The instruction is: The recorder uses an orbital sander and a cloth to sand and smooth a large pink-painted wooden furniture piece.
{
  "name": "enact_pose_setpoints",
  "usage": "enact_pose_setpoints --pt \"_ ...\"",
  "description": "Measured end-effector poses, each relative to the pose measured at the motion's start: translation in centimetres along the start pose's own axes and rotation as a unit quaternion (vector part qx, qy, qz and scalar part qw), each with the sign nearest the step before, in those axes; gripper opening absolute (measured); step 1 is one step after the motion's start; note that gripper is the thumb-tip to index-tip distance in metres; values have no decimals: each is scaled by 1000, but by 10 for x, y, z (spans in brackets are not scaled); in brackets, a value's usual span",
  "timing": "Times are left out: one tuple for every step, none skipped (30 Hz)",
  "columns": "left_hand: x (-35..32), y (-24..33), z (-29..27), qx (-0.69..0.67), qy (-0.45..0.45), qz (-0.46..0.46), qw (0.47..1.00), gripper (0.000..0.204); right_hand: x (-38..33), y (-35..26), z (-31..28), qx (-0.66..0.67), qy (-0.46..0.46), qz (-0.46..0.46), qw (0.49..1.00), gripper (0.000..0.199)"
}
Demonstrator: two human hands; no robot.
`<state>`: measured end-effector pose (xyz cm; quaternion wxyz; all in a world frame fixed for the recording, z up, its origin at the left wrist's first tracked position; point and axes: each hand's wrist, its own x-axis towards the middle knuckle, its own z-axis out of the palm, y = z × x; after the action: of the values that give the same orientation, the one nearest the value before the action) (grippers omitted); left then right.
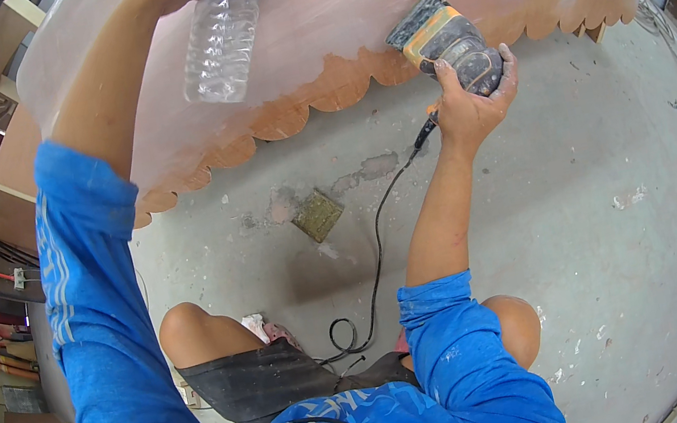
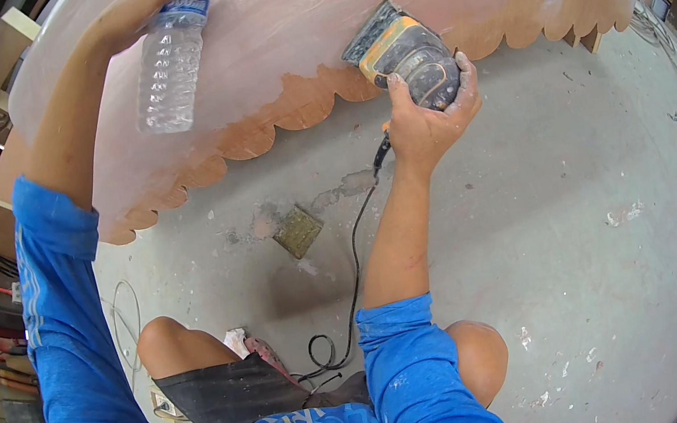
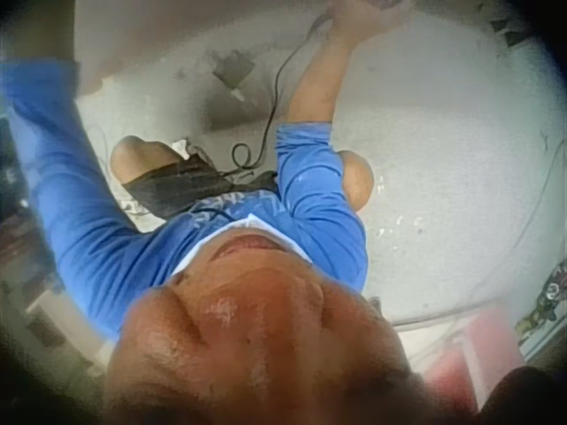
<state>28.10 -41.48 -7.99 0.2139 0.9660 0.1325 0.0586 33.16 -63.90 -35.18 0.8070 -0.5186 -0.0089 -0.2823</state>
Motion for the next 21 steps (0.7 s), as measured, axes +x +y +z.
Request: enact_pose_setpoints --pt "-8 -18 7 -73 34 11 997 91 -3 6 2 -4 -12 -22 1000 80" --pt "-18 -33 5 -141 69 21 987 91 -8 7 11 -3 -21 -41 999 79" --pt "-37 -45 8 -125 106 57 985 81 -15 9 17 -6 -20 -41 999 79" --pt "-58 -53 12 -111 142 94 979 71 -23 11 24 -68 -18 -125 990 79" --pt "-80 -57 14 -112 146 97 978 70 -34 12 33 -126 -20 -205 970 79" --pt "-103 -62 18 -114 148 98 977 69 -51 9 42 -133 -29 -235 962 79" --pt "-120 -75 24 -126 151 95 976 69 -69 4 51 -147 -35 -270 951 79" --pt "-138 -91 30 -137 152 90 975 69 -92 -3 61 -134 -59 -297 944 77" --pt "-157 -108 38 -168 145 57 973 72 -118 -8 71 -121 -83 -322 935 75" --pt "-172 -126 49 -201 138 25 970 75 -142 -7 77 -113 -126 -345 923 72" --pt "-188 -144 56 -203 132 -4 970 76 -162 -3 81 -99 -169 -364 911 70" --pt "-206 -166 61 -202 129 -35 970 77 -174 1 82 -101 -170 -361 911 70" --pt "-219 -189 71 -206 140 -57 967 76 -182 6 83 -100 -189 -383 899 69" --pt "-233 -212 78 -208 150 -80 963 75 -190 9 84 -97 -208 -402 886 67" --pt "-245 -231 81 -211 148 -82 963 75 -185 9 84 -101 -211 -402 885 67" --pt "-257 -248 84 -211 146 -117 959 73 -171 8 81 -114 -175 -397 894 69" --pt "-270 -266 86 -210 145 -154 955 70 -155 8 77 -125 -140 -393 900 71" --pt "-285 -286 86 -212 148 -161 953 70 -140 8 74 -145 -111 -392 902 72" --pt "-297 -310 88 -191 154 -194 950 67 -120 10 68 -168 -82 -396 899 74" --pt "-309 -332 89 -169 158 -227 946 65 -98 17 60 -181 -75 -394 898 76" --pt "-317 -349 90 -177 154 -227 945 65 -80 14 56 -154 -43 -305 939 75"
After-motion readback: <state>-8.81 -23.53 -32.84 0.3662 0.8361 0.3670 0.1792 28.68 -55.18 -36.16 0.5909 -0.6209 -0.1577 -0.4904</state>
